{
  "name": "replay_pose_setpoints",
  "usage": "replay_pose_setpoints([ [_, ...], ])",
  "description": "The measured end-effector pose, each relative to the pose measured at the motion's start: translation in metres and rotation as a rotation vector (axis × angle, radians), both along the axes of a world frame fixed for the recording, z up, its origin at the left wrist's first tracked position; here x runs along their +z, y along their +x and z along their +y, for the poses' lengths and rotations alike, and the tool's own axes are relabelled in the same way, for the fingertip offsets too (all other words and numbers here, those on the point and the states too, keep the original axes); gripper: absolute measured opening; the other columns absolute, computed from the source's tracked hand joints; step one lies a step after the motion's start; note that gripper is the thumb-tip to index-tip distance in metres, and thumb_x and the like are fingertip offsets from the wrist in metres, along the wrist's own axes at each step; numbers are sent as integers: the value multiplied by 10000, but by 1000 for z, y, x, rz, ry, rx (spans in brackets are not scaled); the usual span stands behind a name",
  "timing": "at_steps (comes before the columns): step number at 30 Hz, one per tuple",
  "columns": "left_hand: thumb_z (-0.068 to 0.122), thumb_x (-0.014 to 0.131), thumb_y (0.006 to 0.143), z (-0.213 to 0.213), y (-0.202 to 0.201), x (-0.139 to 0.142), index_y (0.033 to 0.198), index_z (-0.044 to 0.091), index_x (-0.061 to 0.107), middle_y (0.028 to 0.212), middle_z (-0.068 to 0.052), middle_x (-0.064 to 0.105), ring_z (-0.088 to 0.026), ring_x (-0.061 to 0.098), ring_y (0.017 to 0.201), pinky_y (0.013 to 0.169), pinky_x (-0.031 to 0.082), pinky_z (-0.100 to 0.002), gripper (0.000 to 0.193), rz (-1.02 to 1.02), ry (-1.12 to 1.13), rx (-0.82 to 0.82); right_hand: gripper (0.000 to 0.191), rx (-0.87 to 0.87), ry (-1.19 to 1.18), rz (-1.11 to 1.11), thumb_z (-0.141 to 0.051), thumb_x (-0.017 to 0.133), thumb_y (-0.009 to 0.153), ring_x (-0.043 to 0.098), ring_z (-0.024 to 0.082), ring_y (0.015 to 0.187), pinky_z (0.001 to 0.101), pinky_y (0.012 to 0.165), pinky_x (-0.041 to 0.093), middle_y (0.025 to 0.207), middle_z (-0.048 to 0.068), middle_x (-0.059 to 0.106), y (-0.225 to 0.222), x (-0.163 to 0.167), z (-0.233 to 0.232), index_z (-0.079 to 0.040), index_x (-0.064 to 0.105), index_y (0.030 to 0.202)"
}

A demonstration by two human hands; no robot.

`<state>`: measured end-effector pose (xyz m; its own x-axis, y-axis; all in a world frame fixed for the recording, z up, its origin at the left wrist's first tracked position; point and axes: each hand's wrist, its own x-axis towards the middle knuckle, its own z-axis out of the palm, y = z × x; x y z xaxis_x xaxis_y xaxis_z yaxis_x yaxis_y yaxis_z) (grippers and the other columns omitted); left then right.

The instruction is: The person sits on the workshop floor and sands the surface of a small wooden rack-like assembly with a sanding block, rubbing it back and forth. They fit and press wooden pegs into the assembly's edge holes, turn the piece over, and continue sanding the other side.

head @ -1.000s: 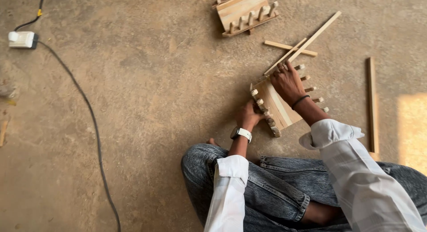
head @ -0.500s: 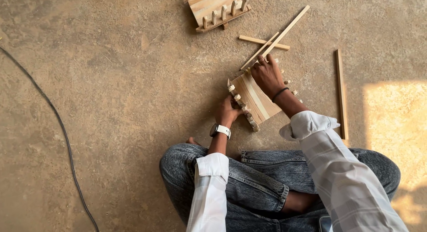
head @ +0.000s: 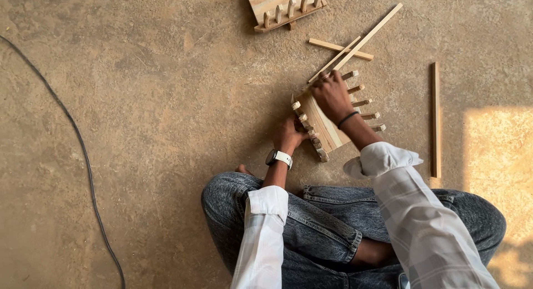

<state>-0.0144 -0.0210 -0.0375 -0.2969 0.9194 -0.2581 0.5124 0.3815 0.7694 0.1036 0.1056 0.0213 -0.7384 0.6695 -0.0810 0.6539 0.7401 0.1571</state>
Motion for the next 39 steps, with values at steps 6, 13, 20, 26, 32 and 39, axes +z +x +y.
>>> replay_pose_setpoints([
  [6, 539, 1015, 543, -1, -3, 8, 1337, 62, 584, 1200, -166, 704, -334, 666, 1107, 879, 544, -451, 1022, 95, -89, -24, 250, 210, 232, -10, -212, 624, 933, 585, 187, 1311, 416, 1179, 315, 1202, 16, 759, -6, 7, -8, -184, 768, 1136],
  [13, 501, 954, 537, -6, -4, 13, 1280, 119, 657, 1153, -80, 780, -265, 749, 1029, 855, 588, -407, 886, -142, -86, 7, 195, 113, 249, -322, -250, 614, 941, 553, 218, 1339, 494, 1257, 163, 1144, 15, 759, 8, 32, 8, -183, 778, 1020],
  [20, 498, 968, 592, -7, -4, -7, 1317, 81, 631, 1195, -140, 748, -305, 726, 1068, 878, 585, -418, 902, 3, -6, -31, 272, 205, 125, 94, -101, 630, 966, 578, 219, 1323, 441, 1244, 274, 1311, 13, 717, 3, 21, -34, -194, 720, 1205],
  [26, 360, 960, 645, -5, -4, -16, 1479, 23, 504, 1398, -235, 612, -377, 603, 1268, 1025, 485, -468, 1009, 12, -29, 12, 471, 167, 175, 102, -109, 604, 1009, 506, 235, 1413, 415, 1249, 316, 1478, 115, 604, 39, 7, -63, -43, 549, 1473],
  [32, 472, 1008, 590, -10, -8, -5, 1402, -31, 511, 1347, -256, 615, -376, 605, 1231, 1005, 504, -451, 1076, 21, -79, -9, 595, 16, 125, 135, -123, 609, 954, 480, 227, 1432, 413, 1217, 353, 1563, 98, 514, 60, -19, -86, -83, 464, 1530],
  [39, 513, 980, 557, -12, -18, -16, 1402, -43, 529, 1336, -246, 653, -343, 663, 1200, 1005, 539, -417, 1107, -17, -68, -9, 592, 124, 133, 19, -158, 613, 947, 474, 240, 1393, 415, 1159, 421, 1528, 122, 526, 71, -33, -96, -43, 467, 1509],
])
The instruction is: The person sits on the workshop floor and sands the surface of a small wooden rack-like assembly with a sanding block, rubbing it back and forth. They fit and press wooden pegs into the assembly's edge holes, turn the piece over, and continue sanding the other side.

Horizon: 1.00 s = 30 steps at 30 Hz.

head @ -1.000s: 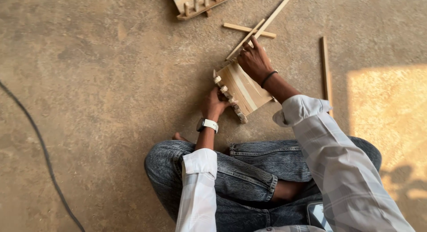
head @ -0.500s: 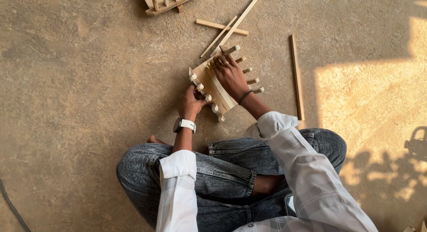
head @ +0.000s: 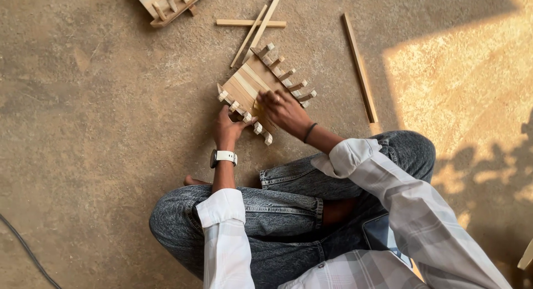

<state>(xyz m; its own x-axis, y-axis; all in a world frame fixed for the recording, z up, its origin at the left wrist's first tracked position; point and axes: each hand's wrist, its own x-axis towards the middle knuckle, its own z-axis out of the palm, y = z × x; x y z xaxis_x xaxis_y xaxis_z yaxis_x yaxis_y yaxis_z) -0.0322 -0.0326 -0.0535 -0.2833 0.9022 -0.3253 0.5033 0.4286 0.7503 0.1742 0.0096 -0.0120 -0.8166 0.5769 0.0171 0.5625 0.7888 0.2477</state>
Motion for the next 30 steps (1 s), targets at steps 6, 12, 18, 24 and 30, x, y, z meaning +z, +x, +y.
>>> replay_pose_setpoints([
  [6, 515, 999, 529, -1, -8, 2, 1363, -70, 549, 1307, -252, 670, -363, 653, 1199, 997, 522, -435, 1113, -48, -7, -37, 548, -3, 56, -98, -190, 584, 1024, 469, 268, 1386, 365, 1125, 429, 1560, 174, 528, 2, -1, -32, -9, 493, 1533],
  [12, 476, 1010, 522, 3, -8, 1, 1320, -66, 564, 1266, -245, 680, -344, 669, 1150, 969, 542, -418, 1063, -43, -24, -49, 593, -11, 27, -171, -230, 540, 946, 412, 254, 1444, 389, 1206, 357, 1581, 98, 457, 4, 2, -51, -98, 454, 1518],
  [18, 222, 894, 711, -2, -13, -12, 1335, -56, 570, 1251, -227, 707, -317, 707, 1084, 921, 564, -404, 755, -117, 29, -29, 574, -28, -39, 70, -224, 526, 990, 398, 228, 1467, 403, 1223, 325, 1610, 74, 445, -49, -1, 8, -106, 445, 1546],
  [24, 182, 914, 678, 1, -13, 13, 1242, -57, 609, 1185, -208, 725, -278, 710, 1021, 877, 604, -384, 685, -356, 47, -24, 527, 18, -114, -47, -240, 536, 1054, 429, 250, 1477, 408, 1202, 355, 1590, 133, 455, -5, 12, -34, -63, 437, 1540],
  [30, 313, 967, 658, -1, -15, 7, 1351, -32, 544, 1301, -208, 673, -294, 671, 1140, 972, 552, -389, 882, -19, -92, -48, 616, 12, -83, -20, -291, 516, 1005, 408, 253, 1471, 430, 1237, 290, 1620, 111, 405, -10, 13, -24, -92, 372, 1570],
])
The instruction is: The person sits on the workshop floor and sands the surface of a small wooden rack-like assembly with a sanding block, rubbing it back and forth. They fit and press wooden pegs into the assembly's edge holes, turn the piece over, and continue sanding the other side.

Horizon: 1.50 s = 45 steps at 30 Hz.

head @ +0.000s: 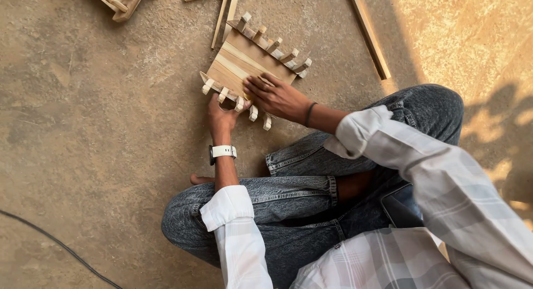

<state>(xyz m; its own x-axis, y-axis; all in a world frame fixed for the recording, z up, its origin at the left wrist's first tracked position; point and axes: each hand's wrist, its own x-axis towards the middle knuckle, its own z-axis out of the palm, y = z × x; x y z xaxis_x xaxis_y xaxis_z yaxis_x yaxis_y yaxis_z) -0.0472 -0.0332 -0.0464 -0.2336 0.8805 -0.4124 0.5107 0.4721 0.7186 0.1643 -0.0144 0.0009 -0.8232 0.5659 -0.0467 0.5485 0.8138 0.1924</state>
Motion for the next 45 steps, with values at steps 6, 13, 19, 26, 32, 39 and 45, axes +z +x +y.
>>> replay_pose_setpoints([
  [6, 457, 936, 668, -2, -13, -29, 1503, -26, 423, 1461, -254, 547, -347, 589, 1302, 1070, 506, -424, 1093, 101, 16, -41, 643, -7, -59, 89, -300, 563, 998, 412, 256, 1476, 440, 1246, 299, 1614, 129, 388, -58, -10, 49, -67, 378, 1567],
  [13, 542, 975, 585, -8, -16, -20, 1477, -58, 385, 1436, -280, 525, -371, 578, 1279, 1045, 510, -445, 1227, 96, -76, -52, 609, 129, -94, 10, -242, 583, 986, 451, 205, 1456, 416, 1250, 313, 1596, 47, 420, 24, 7, -3, -164, 378, 1555],
  [19, 267, 954, 676, 0, -19, -19, 1417, 4, 494, 1315, -147, 682, -241, 698, 1135, 947, 600, -351, 911, -204, -23, 15, 666, 66, -38, 159, -278, 606, 963, 407, 217, 1469, 437, 1244, 280, 1611, 54, 409, -62, -4, 58, -139, 380, 1574],
  [26, 268, 936, 686, -2, -19, -8, 1361, 19, 551, 1238, -126, 711, -220, 707, 1078, 909, 609, -326, 816, -68, -64, 18, 625, 80, -65, 182, -231, 630, 976, 460, 228, 1440, 438, 1236, 303, 1593, 74, 459, -33, -5, 36, -127, 432, 1559],
  [32, 362, 982, 684, -3, -18, -12, 1360, -16, 555, 1269, -187, 688, -271, 670, 1127, 967, 557, -390, 884, 23, 0, -90, 610, 122, -85, 148, -251, 649, 956, 478, 238, 1416, 446, 1231, 281, 1581, 75, 482, -9, -2, 21, -137, 473, 1528],
  [39, 319, 950, 642, 6, -21, -15, 1302, -16, 578, 1209, -154, 707, -259, 695, 1067, 909, 584, -402, 829, -302, -52, 50, 600, 90, -13, 190, -255, 660, 949, 467, 214, 1441, 436, 1244, 272, 1560, 57, 504, -65, -10, 63, -142, 472, 1509],
  [45, 445, 991, 584, -3, -17, 4, 1207, -15, 645, 1162, -172, 739, -272, 711, 1037, 908, 592, -396, 849, -70, 25, -62, 617, 136, -92, 53, -236, 645, 956, 464, 239, 1435, 423, 1212, 307, 1549, 96, 513, 30, -16, -12, -111, 459, 1531],
])
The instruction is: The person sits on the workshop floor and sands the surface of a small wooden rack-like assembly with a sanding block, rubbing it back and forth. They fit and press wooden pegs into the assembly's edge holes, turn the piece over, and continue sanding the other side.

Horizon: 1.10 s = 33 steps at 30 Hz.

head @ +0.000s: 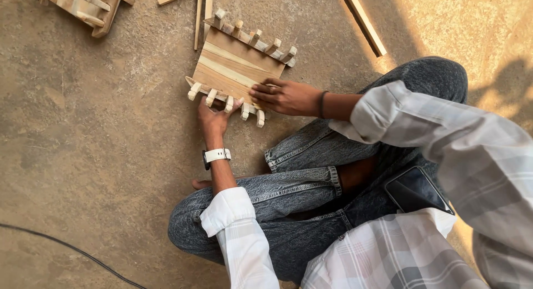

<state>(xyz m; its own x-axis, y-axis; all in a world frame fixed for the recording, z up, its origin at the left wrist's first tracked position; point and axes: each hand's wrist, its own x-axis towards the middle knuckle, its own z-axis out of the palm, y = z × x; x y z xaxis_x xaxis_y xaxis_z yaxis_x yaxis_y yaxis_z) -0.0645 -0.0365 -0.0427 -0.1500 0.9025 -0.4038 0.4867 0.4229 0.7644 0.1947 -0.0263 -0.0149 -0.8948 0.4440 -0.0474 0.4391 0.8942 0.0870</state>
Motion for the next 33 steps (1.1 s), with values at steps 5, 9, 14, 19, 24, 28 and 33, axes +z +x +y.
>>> replay_pose_setpoints([
  [5, 504, 1070, 517, 1, 1, 1, 1327, -97, 501, 1257, -263, 598, -334, 608, 1108, 904, 531, -440, 1159, 148, 7, 14, 608, -143, 124, -66, -217, 648, 955, 471, 255, 1428, 418, 1189, 334, 1542, 113, 520, 7, 0, 5, -94, 469, 1523],
  [9, 534, 975, 524, -2, -4, -11, 1291, -68, 624, 1267, -220, 709, -312, 676, 1138, 974, 562, -412, 1037, -48, -26, 25, 600, -280, 205, -137, -203, 651, 955, 478, 268, 1422, 415, 1170, 354, 1536, 127, 527, -6, -4, 11, -81, 478, 1517],
  [14, 439, 1078, 491, -1, -5, -22, 1326, -103, 459, 1273, -263, 571, -328, 601, 1126, 919, 547, -421, 1172, 43, 33, 71, 591, -210, 208, -243, -184, 654, 955, 486, 284, 1415, 410, 1146, 380, 1528, 144, 534, 9, -12, -21, -64, 488, 1509],
  [19, 453, 1004, 554, -3, 1, -12, 1197, -21, 653, 1202, -181, 715, -286, 677, 1077, 934, 564, -416, 872, -25, 16, 27, 582, -334, 278, -327, -165, 658, 954, 494, 301, 1407, 406, 1122, 407, 1521, 161, 542, 15, -11, -35, -47, 499, 1501],
  [24, 449, 1003, 553, 0, 9, 2, 1201, -17, 625, 1164, -170, 724, -268, 691, 1029, 897, 588, -405, 883, -103, 44, 47, 573, -170, 259, -332, -147, 661, 954, 501, 317, 1400, 401, 1099, 433, 1513, 178, 550, 7, -5, -41, -31, 509, 1494],
  [28, 459, 1025, 583, -3, 11, 9, 1170, -17, 634, 1130, -178, 726, -285, 697, 1008, 857, 575, -423, 851, 69, 44, -2, 565, -284, 333, -393, -132, 664, 954, 508, 330, 1395, 398, 1080, 454, 1507, 192, 556, 4, -8, -41, -17, 517, 1487],
  [33, 517, 960, 570, -2, 13, 4, 1140, 9, 662, 1104, -144, 759, -273, 734, 991, 871, 589, -409, 820, 24, 4, 25, 533, -105, 292, -344, -94, 654, 971, 506, 353, 1394, 407, 1082, 482, 1494, 214, 552, 0, -12, -42, 4, 517, 1477],
])
